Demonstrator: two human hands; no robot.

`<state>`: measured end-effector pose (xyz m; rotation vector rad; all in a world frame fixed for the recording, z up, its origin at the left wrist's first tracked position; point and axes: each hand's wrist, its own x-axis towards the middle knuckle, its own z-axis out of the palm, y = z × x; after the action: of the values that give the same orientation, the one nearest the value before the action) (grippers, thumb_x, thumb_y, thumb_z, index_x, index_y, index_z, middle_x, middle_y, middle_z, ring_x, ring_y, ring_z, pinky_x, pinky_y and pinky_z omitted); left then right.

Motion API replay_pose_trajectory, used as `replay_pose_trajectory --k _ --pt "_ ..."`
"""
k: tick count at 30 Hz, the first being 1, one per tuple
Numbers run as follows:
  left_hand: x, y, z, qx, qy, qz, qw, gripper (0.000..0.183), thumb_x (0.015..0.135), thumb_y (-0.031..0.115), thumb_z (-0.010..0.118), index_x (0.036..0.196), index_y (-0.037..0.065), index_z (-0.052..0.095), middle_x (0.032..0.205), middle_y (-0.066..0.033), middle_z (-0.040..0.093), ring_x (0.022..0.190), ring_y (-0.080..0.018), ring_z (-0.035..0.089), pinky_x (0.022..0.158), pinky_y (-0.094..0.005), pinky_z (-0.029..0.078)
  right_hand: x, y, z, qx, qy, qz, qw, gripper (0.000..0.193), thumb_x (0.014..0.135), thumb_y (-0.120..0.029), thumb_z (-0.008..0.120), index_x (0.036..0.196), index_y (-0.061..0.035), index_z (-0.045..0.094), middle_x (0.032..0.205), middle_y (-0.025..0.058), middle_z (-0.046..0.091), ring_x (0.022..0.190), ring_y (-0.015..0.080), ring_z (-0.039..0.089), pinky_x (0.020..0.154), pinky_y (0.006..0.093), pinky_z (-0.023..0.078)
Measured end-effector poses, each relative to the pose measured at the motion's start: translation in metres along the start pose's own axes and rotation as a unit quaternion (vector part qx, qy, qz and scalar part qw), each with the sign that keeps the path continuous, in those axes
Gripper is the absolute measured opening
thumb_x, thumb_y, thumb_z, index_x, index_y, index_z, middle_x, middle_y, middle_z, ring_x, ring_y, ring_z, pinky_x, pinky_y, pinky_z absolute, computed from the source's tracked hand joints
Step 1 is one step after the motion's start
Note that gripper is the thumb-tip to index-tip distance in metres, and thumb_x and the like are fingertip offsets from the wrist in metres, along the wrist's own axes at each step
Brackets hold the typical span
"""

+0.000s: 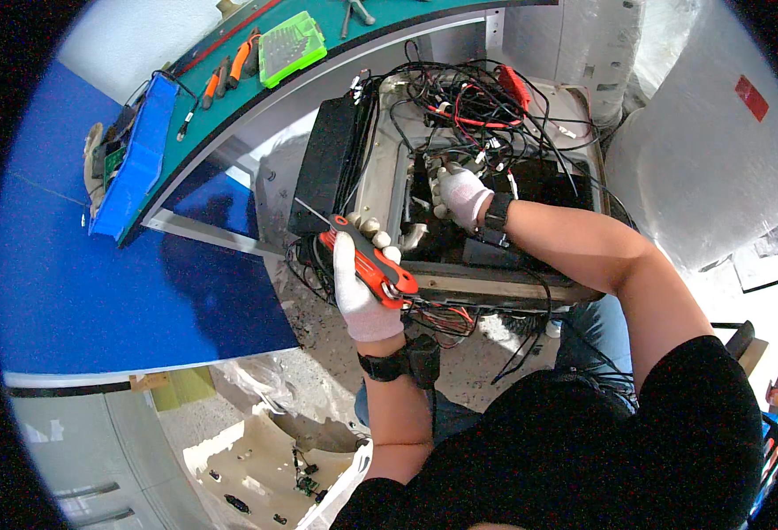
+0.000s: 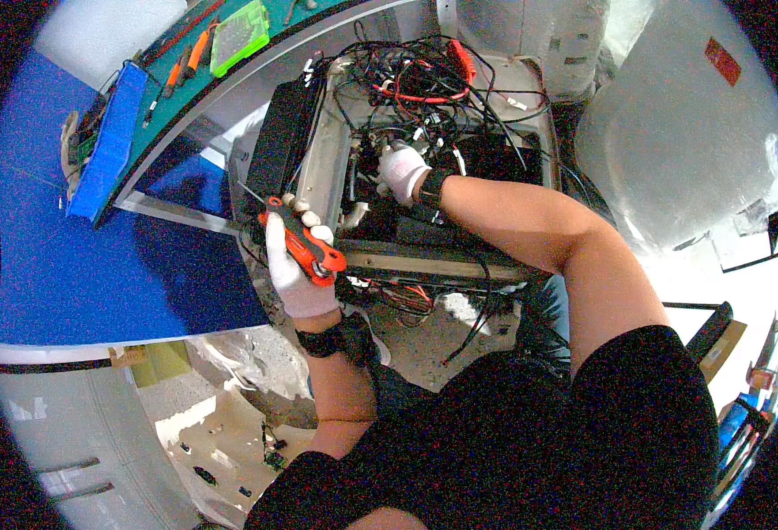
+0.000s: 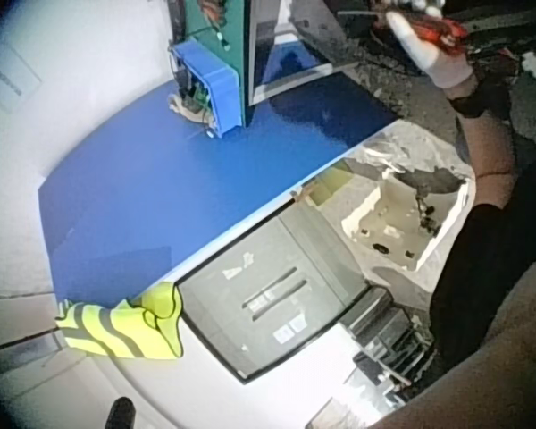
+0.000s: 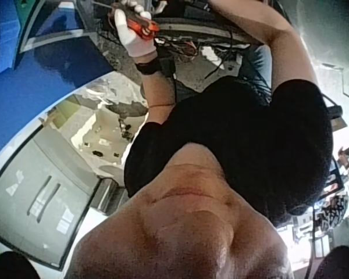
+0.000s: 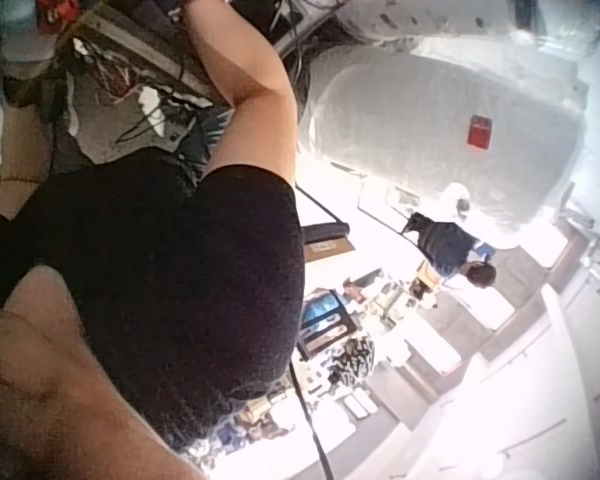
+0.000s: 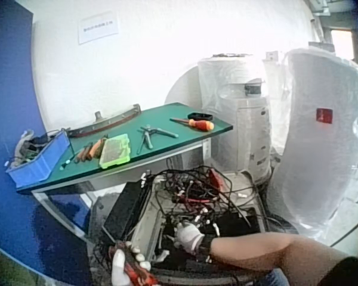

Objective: Repairing or inspecting internal wiring and electronic components of an appliance unit.

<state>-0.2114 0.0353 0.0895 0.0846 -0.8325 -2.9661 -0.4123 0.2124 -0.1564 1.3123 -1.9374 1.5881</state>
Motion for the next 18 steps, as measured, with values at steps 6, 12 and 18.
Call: replay_pose_trajectory --k 6,12,18 --pt "0.003 -0.005 0.007 -0.011 -0.010 -0.005 1.000 0.033 0.096 0.029 0.048 0.118 0.005 0.047 0.103 -0.0076 0.054 0.085 -0.0148 0.054 0.066 -0.0272 0.049 0.011 -0.022 -0.019 0.007 -0.073 0.010 0.997 0.034 0.096 -0.044 0.034 0.078 -0.0183 0.048 0.062 -0.0024 0.041 0.052 0.0160 0.040 0.047 0.0297 0.033" --pt "-0.006 0.010 -0.013 -0.014 0.010 0.008 1.000 0.033 0.097 0.028 0.047 0.119 0.004 0.046 0.103 -0.0081 0.053 0.084 -0.0153 0.054 0.066 -0.0279 0.049 0.067 -0.114 0.015 0.508 0.239 0.580 0.590 0.039 0.094 -0.047 0.035 0.072 -0.0179 0.049 0.061 -0.0021 0.041 0.054 0.0166 0.040 0.049 0.0308 0.034" --pt "0.000 0.000 -0.002 -0.010 -0.011 0.004 1.000 0.034 0.096 0.027 0.048 0.121 0.003 0.045 0.103 -0.0089 0.053 0.085 -0.0161 0.054 0.067 -0.0283 0.049 0.015 -0.009 -0.005 -0.004 -0.056 0.017 0.998 0.036 0.093 -0.047 0.037 0.077 -0.0176 0.050 0.062 -0.0008 0.044 0.055 0.0184 0.042 0.050 0.0330 0.034"
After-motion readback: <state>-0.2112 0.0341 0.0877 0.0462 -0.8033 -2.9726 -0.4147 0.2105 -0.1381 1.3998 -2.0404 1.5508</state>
